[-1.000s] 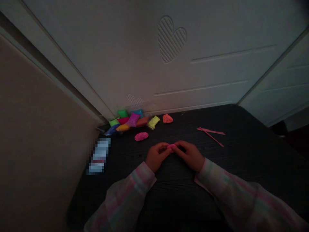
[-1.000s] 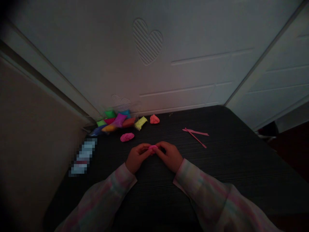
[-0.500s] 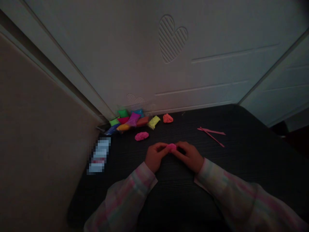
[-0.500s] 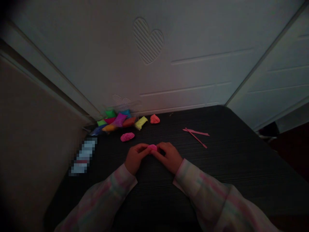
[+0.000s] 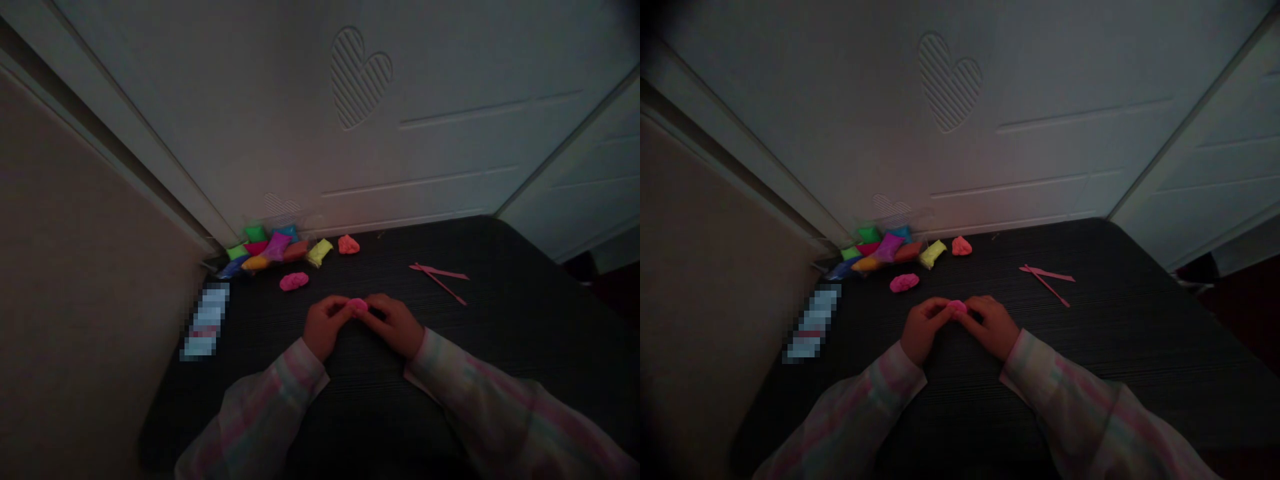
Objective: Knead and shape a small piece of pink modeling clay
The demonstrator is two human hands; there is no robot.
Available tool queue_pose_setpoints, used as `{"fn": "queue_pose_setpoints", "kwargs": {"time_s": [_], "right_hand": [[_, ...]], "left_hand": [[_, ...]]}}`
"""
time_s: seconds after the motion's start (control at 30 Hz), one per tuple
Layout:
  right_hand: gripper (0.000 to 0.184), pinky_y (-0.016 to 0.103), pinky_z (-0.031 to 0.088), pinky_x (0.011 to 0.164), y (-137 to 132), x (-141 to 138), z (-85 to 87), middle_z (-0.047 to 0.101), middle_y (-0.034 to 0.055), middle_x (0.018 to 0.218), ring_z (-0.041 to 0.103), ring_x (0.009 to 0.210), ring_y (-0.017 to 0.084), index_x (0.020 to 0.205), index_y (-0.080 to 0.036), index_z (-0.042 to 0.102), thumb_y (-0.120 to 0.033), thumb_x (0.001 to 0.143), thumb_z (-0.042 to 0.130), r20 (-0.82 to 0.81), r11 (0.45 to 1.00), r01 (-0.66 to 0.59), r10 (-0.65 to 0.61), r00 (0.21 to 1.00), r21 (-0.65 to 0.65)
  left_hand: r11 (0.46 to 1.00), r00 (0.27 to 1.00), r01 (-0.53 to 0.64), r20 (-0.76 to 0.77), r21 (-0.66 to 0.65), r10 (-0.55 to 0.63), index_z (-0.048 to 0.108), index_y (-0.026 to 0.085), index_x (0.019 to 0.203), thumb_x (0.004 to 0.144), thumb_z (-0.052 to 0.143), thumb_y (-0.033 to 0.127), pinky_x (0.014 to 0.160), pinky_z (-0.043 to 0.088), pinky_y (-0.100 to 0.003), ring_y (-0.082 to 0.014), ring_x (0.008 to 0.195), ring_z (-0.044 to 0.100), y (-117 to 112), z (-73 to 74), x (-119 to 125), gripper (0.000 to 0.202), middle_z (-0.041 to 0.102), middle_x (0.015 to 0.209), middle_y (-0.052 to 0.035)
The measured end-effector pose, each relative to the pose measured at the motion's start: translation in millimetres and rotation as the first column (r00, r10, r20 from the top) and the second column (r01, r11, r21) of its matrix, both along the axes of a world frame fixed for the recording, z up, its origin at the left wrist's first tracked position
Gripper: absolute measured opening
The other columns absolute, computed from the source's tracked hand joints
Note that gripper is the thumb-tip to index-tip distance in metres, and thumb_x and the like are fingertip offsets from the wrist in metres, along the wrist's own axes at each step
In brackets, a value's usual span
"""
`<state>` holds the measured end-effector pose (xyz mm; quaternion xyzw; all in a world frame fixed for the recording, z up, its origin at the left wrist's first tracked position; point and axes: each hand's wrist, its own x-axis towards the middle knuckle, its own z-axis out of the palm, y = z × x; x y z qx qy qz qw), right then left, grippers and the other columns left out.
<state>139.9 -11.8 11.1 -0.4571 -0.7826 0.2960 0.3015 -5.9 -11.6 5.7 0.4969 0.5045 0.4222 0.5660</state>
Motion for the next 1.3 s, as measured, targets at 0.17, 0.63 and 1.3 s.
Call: {"fn": "queue_pose_setpoints", "kwargs": {"time_s": [0.17,0.63,1.3], "right_hand": [[0.019,0.026,0.036,0.059,0.7,0.1,-0.6,0.056,0.0004,0.063,0.05,0.06,0.013,0.07,-0.019,0.055,-0.031,0.077,0.043,0.008,1.0,0.018,-0.018,1.0,-0.026],[0.016,0.026,0.036,0.065,1.0,1.5,-2.3,0.058,0.0016,0.071,0.051,0.068,0.013,0.079,-0.018,0.056,-0.028,0.077,0.044,-0.021,0.999,-0.046,0.046,0.999,-0.001],[0.018,0.025,0.036,0.063,1.5,2.7,-0.4,0.056,0.0007,0.066,0.05,0.065,0.012,0.073,-0.016,0.056,-0.027,0.078,0.043,-0.069,1.0,-0.004,0.003,0.998,-0.017]], "left_hand": [[1.0,1.0,0.026,0.015,-0.014,-0.026,0.061,0.015,0.07,0.064,0.059,0.028,0.063,0.043,-0.023,-0.0113,0.062,0.054,1.4,0.1,0.1,0.015,0.061,0.065,0.0001],[0.986,0.996,0.077,-0.051,0.15,-0.07,0.063,0.017,0.069,0.064,0.059,0.027,0.071,0.038,-0.024,-0.0132,0.075,0.051,4.0,-0.8,-4.9,0.012,0.055,0.074,-0.0005],[0.991,0.995,0.093,-0.027,0.092,-0.091,0.062,0.016,0.071,0.067,0.056,0.028,0.066,0.037,-0.023,-0.0111,0.069,0.05,4.3,-3.6,-4.9,0.014,0.056,0.071,0.0002]]}}
